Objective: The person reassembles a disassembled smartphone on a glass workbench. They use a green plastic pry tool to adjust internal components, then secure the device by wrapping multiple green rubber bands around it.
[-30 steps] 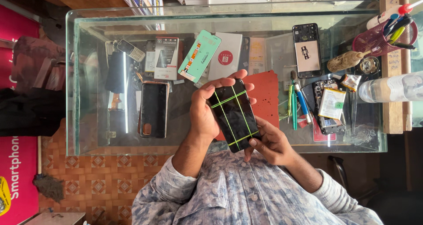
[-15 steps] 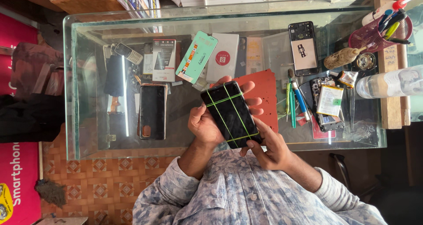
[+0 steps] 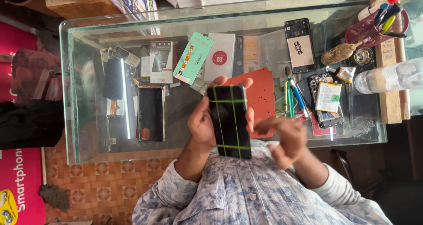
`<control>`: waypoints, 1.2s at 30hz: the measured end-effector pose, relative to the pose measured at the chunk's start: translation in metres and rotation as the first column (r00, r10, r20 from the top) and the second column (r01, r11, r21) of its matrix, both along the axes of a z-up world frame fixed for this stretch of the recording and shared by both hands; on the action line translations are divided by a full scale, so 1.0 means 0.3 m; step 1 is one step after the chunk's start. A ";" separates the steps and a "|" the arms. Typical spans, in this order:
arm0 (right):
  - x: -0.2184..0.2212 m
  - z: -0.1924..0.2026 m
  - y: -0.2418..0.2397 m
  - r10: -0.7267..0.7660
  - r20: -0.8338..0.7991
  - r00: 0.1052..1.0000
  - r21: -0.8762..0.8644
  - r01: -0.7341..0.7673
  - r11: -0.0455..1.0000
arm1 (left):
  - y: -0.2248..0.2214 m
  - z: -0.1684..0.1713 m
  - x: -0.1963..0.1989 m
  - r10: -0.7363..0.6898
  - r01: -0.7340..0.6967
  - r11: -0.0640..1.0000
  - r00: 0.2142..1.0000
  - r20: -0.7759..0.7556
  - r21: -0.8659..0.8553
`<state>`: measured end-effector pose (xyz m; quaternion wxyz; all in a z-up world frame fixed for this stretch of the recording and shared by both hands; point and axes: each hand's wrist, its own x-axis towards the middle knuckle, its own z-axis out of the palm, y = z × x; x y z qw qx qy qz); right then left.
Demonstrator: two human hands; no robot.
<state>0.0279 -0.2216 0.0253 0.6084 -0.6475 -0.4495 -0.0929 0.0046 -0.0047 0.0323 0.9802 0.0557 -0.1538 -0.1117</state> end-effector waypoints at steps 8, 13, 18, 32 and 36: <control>0.109 0.232 0.013 -0.073 0.043 0.996 -0.090 0.076 0.993 | -0.061 0.078 -0.030 -0.191 0.199 0.979 0.973 -0.127 0.047; 0.134 0.185 -0.017 -0.116 0.164 0.980 -0.127 0.138 0.982 | -0.061 0.067 -0.019 -0.186 0.208 0.972 0.963 -0.193 0.104; 0.122 0.148 -0.031 -0.139 0.094 0.986 -0.111 0.149 0.983 | -0.056 0.071 -0.001 -0.269 0.271 0.963 0.952 -0.145 -0.006; 0.097 0.097 -0.031 -0.124 -0.121 0.985 0.023 0.127 0.992 | -0.089 0.052 -0.007 -0.017 0.057 0.985 0.970 -0.242 0.160; 0.094 0.078 -0.028 -0.131 -0.168 0.977 0.048 0.141 0.989 | -0.086 0.065 0.000 -0.072 0.100 0.989 0.967 -0.246 0.105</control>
